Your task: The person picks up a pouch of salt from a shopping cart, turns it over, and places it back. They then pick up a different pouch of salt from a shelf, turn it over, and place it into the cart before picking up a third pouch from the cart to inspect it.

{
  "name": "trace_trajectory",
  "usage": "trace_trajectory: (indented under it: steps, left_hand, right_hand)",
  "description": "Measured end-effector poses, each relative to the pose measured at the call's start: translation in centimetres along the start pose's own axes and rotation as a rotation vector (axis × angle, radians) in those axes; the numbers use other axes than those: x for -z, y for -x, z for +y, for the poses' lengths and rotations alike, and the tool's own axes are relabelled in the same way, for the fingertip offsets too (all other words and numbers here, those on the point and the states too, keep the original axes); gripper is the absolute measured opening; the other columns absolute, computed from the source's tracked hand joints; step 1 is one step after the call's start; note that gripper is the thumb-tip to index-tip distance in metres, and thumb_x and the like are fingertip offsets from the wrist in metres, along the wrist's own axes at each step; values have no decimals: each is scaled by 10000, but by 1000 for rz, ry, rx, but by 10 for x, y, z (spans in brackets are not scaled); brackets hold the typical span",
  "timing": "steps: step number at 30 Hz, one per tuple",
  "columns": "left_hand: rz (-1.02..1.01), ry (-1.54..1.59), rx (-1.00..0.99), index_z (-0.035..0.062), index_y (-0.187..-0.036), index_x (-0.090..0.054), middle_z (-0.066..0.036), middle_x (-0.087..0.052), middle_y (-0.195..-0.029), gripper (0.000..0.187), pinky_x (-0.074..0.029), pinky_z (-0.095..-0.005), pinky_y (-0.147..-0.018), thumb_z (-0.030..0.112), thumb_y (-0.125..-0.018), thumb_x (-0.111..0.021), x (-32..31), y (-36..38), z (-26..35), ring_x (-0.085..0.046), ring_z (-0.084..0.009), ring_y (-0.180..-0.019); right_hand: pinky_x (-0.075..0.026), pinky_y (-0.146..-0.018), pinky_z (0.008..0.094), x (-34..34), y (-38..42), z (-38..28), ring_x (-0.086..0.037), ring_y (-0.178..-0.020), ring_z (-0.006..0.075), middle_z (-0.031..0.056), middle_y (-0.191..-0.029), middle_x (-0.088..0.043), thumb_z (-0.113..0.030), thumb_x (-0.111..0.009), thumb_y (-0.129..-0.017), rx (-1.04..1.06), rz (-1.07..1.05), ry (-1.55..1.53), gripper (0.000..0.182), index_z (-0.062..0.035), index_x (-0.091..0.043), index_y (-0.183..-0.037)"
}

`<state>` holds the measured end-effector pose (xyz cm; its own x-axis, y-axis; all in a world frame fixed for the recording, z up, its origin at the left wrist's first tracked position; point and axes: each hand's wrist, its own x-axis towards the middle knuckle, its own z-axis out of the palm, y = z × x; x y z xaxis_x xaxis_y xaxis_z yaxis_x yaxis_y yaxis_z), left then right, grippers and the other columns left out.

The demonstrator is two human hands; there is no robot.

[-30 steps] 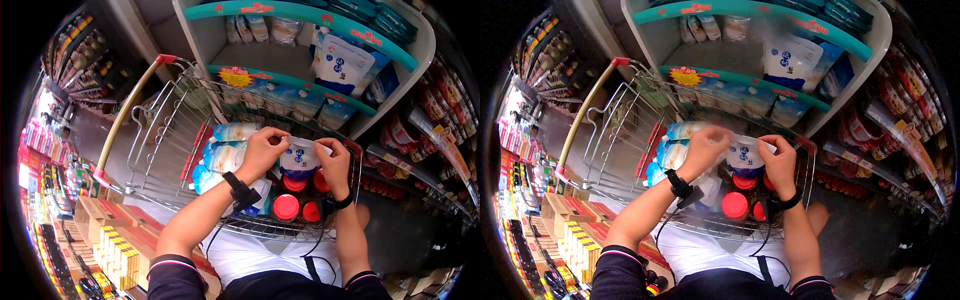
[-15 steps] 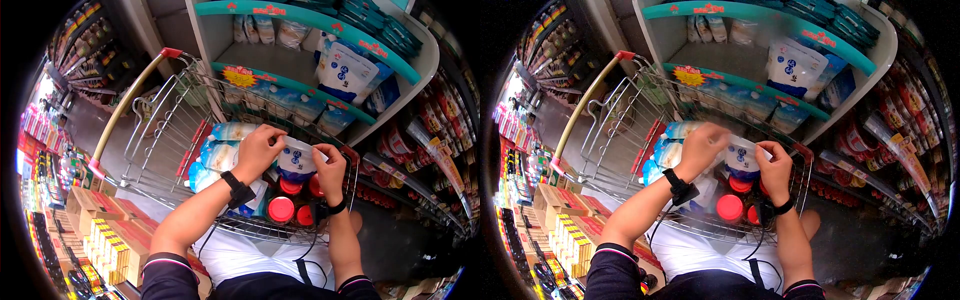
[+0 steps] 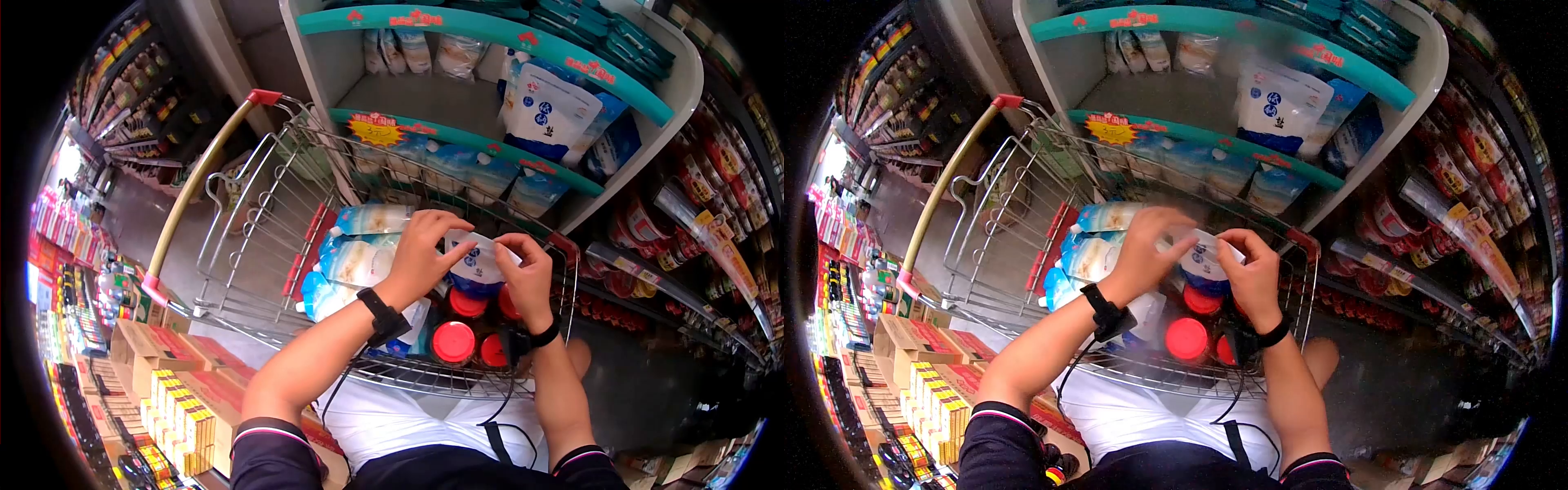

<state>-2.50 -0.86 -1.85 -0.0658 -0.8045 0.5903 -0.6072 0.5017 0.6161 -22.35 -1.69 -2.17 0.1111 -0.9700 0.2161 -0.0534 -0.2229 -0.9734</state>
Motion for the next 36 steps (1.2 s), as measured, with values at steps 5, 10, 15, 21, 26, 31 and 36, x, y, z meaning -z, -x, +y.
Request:
trace_trajectory:
  steps: [5, 10, 15, 21, 26, 31, 36]
  left_hand:
    - [-99, 132, 23, 77, -955, -715, -95, -660, -948, 160, -476, -386, -830, 163, -825, -749, 3, -1, -1, -605, -293, -955]
    - [-103, 254, 96, 14, -902, -686, -123, -655, -876, 92, -502, -353, -727, 79, -844, -714, 2, 3, 12, -647, -289, -817]
    - [-66, 213, 52, 7, -913, -673, -127, -643, -869, 71, -503, -345, -713, 61, -868, -685, 0, 3, 13, -645, -288, -814]
    - [-74, 226, 132, 7, -915, -674, -123, -646, -878, 75, -502, -342, -713, 68, -874, -684, -1, 3, 14, -647, -278, -810]
    - [-78, 223, 141, 4, -921, -670, -121, -646, -879, 81, -502, -336, -716, 77, -884, -677, -1, 3, 15, -647, -268, -811]
    - [-54, 287, 248, -3, -964, -654, -95, -657, -893, 92, -502, -315, -732, 70, -909, -643, -3, 7, 1, -645, -210, -820]
    - [-53, 361, 317, -6, -975, -653, -77, -659, -922, 98, -499, -290, -743, 71, -917, -637, -3, 8, -11, -631, -155, -852]
  right_hand:
    - [-507, -721, 243, -2, 4, 1, -630, -808, 85, 32, -885, -693, -95, -694, -880, 65, -50, 61, 143, 16, -683, -969]
    - [-509, -706, 243, -1, 4, -3, -637, -792, 89, 41, -868, -699, -84, -697, -866, 63, -7, 104, 139, 21, -687, -957]
    - [-511, -700, 242, 1, 3, -6, -641, -775, 93, 40, -862, -699, -70, -681, -870, 43, 15, 101, 135, 26, -690, -965]
    - [-506, -694, 236, 8, -2, -8, -634, -770, 81, 40, -876, -699, -51, -634, -888, 32, 37, 152, 140, 27, -696, -988]
    - [-505, -720, 233, 9, -2, -7, -640, -806, 87, 45, -904, -707, -35, -579, -913, -18, 40, 81, 166, 34, -699, -1003]
    - [-513, -818, 257, 15, -9, 5, -666, -906, 139, 83, -1010, -717, 1, -530, -929, -31, 68, -97, 221, 42, -669, -1096]
    - [-488, -937, 291, 13, -14, 7, -650, -1050, 183, 96, -1149, -686, 3, -548, -929, 85, 57, -145, 270, 21, -637, -1184]
